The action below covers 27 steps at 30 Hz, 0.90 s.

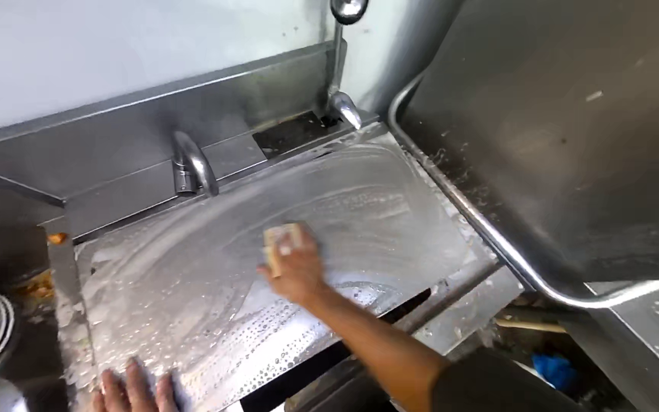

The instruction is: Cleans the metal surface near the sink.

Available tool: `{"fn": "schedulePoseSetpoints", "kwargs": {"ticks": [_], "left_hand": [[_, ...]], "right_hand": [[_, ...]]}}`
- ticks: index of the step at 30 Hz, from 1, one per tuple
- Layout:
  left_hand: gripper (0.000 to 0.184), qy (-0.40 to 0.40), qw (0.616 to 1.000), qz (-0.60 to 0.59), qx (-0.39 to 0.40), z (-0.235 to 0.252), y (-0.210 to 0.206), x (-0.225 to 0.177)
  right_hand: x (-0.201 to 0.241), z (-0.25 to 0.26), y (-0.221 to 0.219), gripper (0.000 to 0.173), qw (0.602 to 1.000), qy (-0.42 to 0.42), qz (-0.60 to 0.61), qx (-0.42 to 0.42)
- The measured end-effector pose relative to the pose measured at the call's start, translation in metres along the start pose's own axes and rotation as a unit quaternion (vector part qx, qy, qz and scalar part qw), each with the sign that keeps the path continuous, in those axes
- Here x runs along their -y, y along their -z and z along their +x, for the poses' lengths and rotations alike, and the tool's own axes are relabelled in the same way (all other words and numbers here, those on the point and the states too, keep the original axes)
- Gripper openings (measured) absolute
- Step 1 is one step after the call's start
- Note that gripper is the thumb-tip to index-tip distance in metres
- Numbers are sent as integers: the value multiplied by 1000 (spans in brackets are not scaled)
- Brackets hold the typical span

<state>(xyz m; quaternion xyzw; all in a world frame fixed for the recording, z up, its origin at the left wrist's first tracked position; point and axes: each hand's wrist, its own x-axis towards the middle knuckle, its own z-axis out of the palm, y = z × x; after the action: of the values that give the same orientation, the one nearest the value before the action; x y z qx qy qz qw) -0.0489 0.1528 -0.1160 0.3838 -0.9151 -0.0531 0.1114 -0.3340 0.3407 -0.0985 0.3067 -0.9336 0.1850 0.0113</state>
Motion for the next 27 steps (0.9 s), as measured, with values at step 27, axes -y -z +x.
{"fn": "schedulePoseSetpoints", "kwargs": {"ticks": [27], "left_hand": [[56, 58, 998, 29, 25, 1, 11, -10]], "right_hand": [[156, 143, -68, 56, 967, 248, -15, 61]]}}
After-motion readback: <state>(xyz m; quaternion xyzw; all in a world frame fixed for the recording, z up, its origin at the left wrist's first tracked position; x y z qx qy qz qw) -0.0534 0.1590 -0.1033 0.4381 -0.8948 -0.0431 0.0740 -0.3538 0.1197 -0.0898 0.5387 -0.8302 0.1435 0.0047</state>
